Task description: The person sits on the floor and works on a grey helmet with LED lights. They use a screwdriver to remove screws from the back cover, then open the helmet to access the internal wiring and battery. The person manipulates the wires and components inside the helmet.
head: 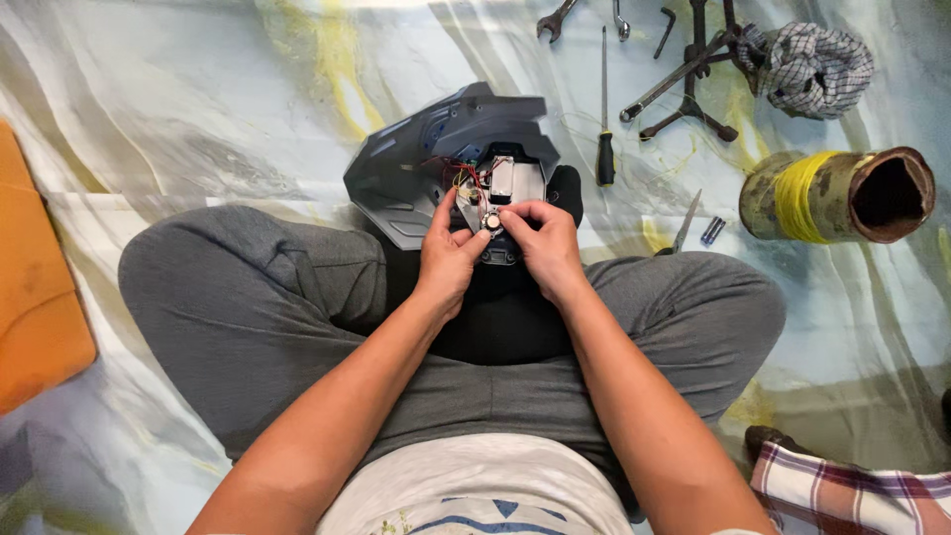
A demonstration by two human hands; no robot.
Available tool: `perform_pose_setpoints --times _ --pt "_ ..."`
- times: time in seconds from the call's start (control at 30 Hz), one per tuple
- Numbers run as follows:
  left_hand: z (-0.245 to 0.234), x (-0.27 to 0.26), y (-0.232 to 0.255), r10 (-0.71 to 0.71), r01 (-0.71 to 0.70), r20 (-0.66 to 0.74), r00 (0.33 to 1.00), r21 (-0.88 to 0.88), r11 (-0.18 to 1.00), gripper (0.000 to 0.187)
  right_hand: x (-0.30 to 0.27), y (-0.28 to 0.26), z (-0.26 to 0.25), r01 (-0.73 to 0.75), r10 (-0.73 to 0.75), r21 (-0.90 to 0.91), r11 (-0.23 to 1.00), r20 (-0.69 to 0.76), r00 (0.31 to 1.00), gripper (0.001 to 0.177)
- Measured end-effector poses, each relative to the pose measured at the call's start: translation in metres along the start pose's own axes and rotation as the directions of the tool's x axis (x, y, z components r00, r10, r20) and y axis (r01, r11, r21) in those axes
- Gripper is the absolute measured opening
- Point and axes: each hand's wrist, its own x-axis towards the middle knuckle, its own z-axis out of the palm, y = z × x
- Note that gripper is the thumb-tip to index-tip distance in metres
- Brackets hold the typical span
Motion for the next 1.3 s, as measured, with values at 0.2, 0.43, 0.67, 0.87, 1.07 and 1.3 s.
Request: perform_pose_setpoints --times 0.2,0.43,0.67,0.87,1.07,1.3 --pt "-0.002 0.002 -0.003 0.023 -0.023 -0.006 1.000 -0.016 1.000 0.084 -0.010 0.003 -0.010 0.422 -0.408 -0.175 0.889 0.113 0.906 0.024" --pt "-0.001 0.001 0.000 -0.005 0.005 0.009 1.000 -0.049 0.999 0.084 -0.008 -0.007 -0.011 -0.077 0.070 0.042 0.996 0.156 0.985 0.029" --pt "-0.004 0.001 0.000 -0.005 0.005 0.019 1.000 -0.036 0.999 0.082 -0.010 -0.021 -0.011 0.098 -0.093 -0.014 0.995 0.214 0.972 0.034" --pt "-0.004 0.001 0.002 -0.010 0.011 0.034 0.999 -0.044 0.999 0.081 -0.012 -0.024 -0.008 0.214 -0.194 -0.109 0.971 0.173 0.966 0.033" --pt "-0.001 -0.001 0.003 0.016 -0.014 0.018 1.000 -0.060 0.998 0.084 -0.011 -0.023 -0.009 -0.014 0.017 -0.020 1.000 0.148 0.989 0.028" --pt "0.001 -0.003 0.000 0.043 -0.043 0.031 0.999 -0.014 0.999 0.086 0.000 -0.003 0.000 -0.004 -0.003 0.112 0.994 0.063 0.998 0.018"
